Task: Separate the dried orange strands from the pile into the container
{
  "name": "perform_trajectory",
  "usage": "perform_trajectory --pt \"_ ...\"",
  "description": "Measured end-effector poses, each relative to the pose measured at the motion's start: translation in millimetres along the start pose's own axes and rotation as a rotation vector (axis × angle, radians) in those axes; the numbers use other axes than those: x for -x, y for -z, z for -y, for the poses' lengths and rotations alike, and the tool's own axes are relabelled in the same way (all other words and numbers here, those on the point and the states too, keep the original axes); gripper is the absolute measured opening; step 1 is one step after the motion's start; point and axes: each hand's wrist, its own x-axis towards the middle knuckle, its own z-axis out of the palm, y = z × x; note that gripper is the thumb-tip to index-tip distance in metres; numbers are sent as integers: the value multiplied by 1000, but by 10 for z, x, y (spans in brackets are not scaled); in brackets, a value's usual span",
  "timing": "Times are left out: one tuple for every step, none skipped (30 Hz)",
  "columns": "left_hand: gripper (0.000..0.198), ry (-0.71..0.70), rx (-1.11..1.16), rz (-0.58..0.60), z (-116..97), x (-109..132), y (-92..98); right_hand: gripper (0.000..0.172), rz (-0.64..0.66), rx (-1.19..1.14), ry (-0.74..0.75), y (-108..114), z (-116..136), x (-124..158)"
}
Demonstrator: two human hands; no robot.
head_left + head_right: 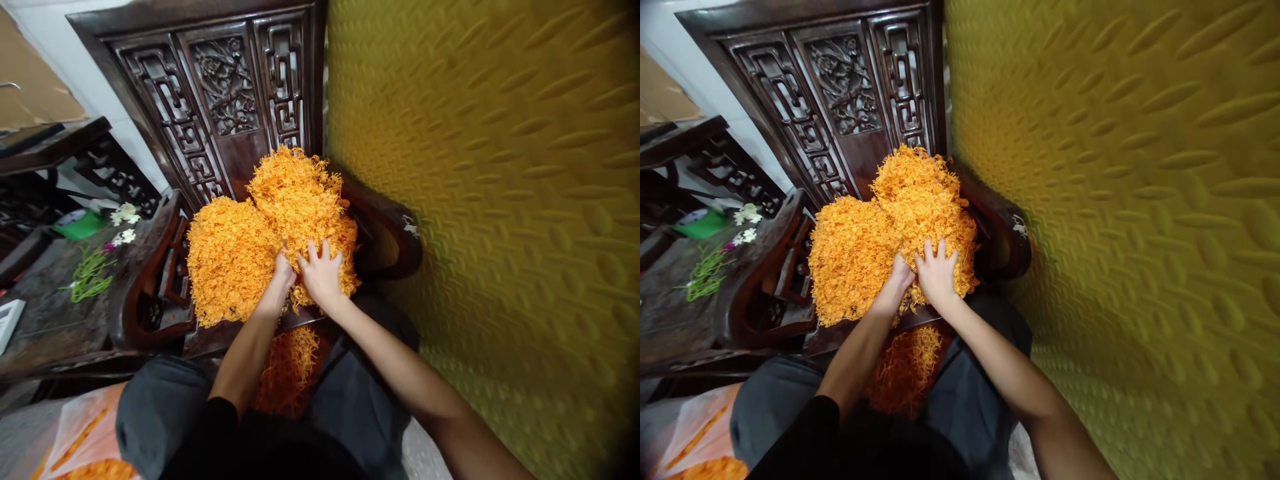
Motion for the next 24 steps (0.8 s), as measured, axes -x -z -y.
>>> perform_trajectory --pt "33 8 -11 -12 -55 30 19 47 14 -2 8 -41 2 30" --pt "32 11 -44 -20 -111 74 35 46 25 -9 5 -70 -10 69" --pt "33 12 -82 -26 -164 134 48 45 34 -19 -5 -82 -37 109" --pt "34 20 -99 -34 -211 206 57 44 46 -34 -17 -74 -79 147" --pt "37 21 -122 -29 -250 284 58 45 69 -59 -27 -49 -138 178" --pt "41 4 -167 -4 -277 361 49 50 110 -96 -28 -6 -214 198" --pt "48 -35 -245 38 -293 426 28 61 168 -148 -15 49 -304 208" --pt "59 -95 -359 87 -298 474 -4 76 234 -213 15 111 -407 211" --pt "71 -169 -500 131 -293 498 -45 88 293 -286 57 176 -517 212" --pt "83 -250 -657 166 -279 496 -91 96 334 -360 95 238 -627 217" --pt "93 -318 -802 171 -259 470 -136 96 339 -427 123 293 -729 233" --pt "94 -361 -903 155 -233 422 -173 90 304 -478 123 337 -813 265" --pt "86 -402 -972 145 -205 358 -200 81 229 -511 90 370 -872 316" --pt "76 -442 -1019 141 -177 285 -212 70 118 -526 33 393 -902 387" --pt "69 -465 -1047 120 -152 209 -212 57 -8 -526 -41 408 -901 475" --pt "64 -461 -1055 88 -134 135 -201 45 -126 -518 -114 418 -872 574" --pt "61 -442 -1050 73 -124 66 -183 35 -209 -507 -168 423 -822 676" --pt "58 -425 -1032 70 -123 3 -163 28 -239 -499 -197 423 -759 772" --pt "54 -421 -1010 79 -130 -53 -144 24 -214 -493 -203 417 -693 856" --pt "48 -426 -986 97 -143 -104 -128 22 -149 -479 -195 405 -631 923" --pt "42 -435 -964 116 -158 -149 -116 20 -58 -443 -184 385 -578 971" --pt "36 -440 -944 132 -172 -190 -106 20 51 -378 -175 360 -535 1000" --pt "31 -442 -931 145 -183 -228 -99 19 164 -295 -163 330 -501 1013" --pt "28 -439 -924 155 -189 -262 -93 18 273 -214 -144 298 -474 1015"
